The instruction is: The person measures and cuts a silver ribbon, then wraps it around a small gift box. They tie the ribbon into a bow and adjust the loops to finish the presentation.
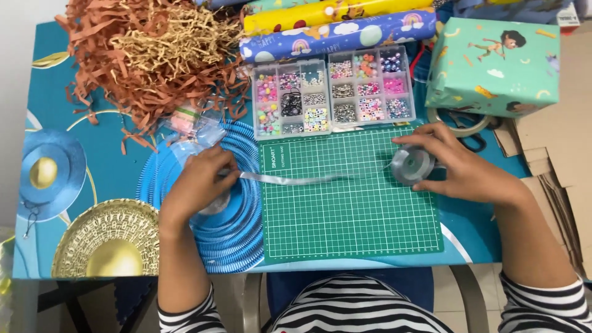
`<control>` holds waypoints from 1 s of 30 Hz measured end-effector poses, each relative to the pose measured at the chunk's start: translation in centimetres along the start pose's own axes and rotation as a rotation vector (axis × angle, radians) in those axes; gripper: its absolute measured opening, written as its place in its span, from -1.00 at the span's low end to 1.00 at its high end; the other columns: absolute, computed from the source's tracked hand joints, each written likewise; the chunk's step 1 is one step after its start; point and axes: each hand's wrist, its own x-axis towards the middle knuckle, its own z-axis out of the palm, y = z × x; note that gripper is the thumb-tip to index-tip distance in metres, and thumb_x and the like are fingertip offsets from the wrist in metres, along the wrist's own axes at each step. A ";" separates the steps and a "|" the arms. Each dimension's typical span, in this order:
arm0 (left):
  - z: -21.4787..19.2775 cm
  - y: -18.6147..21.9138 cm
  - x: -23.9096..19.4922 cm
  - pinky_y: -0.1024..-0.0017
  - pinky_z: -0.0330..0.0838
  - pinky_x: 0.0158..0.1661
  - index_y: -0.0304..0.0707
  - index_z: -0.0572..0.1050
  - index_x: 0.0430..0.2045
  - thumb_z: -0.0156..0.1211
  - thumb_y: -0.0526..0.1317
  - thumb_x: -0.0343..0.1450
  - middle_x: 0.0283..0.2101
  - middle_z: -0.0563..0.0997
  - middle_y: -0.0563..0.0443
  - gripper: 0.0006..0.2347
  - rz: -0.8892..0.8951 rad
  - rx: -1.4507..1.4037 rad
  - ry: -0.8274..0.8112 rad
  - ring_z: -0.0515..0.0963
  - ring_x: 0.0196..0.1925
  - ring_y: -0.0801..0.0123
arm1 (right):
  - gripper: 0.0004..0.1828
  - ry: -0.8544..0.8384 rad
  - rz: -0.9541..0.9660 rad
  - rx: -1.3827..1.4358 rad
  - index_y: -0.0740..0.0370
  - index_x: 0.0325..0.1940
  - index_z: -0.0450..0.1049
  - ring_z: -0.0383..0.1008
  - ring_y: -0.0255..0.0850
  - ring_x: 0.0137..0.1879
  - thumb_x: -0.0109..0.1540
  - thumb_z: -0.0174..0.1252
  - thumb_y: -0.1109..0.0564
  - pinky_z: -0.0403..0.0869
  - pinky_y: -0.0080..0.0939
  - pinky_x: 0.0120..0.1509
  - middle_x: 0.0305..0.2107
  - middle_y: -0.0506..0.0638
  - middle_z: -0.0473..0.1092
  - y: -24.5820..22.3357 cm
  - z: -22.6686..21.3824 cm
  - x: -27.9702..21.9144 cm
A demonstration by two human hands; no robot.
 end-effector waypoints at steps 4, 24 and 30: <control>-1.3 2.0 -0.7 0.16 0.23 -0.06 -0.02 0.57 -0.34 0.24 -0.12 0.55 -0.26 0.61 0.12 -0.90 -0.089 0.045 0.030 0.56 -0.11 0.20 | 0.04 -0.022 0.030 -0.003 -0.26 0.69 0.15 0.38 -0.10 0.34 0.16 0.43 -0.05 0.49 -0.07 0.25 0.20 -0.06 0.26 0.9 -0.7 0.0; 1.4 3.7 1.0 -0.07 0.27 0.20 -0.23 0.45 0.07 0.28 -0.13 0.56 0.20 0.45 -0.21 -0.72 0.018 0.342 0.480 0.42 0.22 -0.07 | -0.48 0.262 0.046 -0.208 0.25 0.28 0.58 0.61 -0.03 0.24 0.21 0.35 0.27 0.61 0.00 0.27 0.21 0.09 0.57 6.2 -2.0 -2.2; 3.5 12.6 4.1 -0.06 0.32 0.14 -0.25 0.54 0.10 0.27 -0.13 0.57 0.16 0.60 -0.21 -0.73 0.463 0.041 0.510 0.56 0.18 -0.09 | -0.77 0.467 -0.308 0.089 0.29 0.02 0.67 0.66 -0.11 0.05 0.27 0.36 0.29 0.60 -0.17 0.19 -0.07 0.12 0.63 0.8 0.4 -0.3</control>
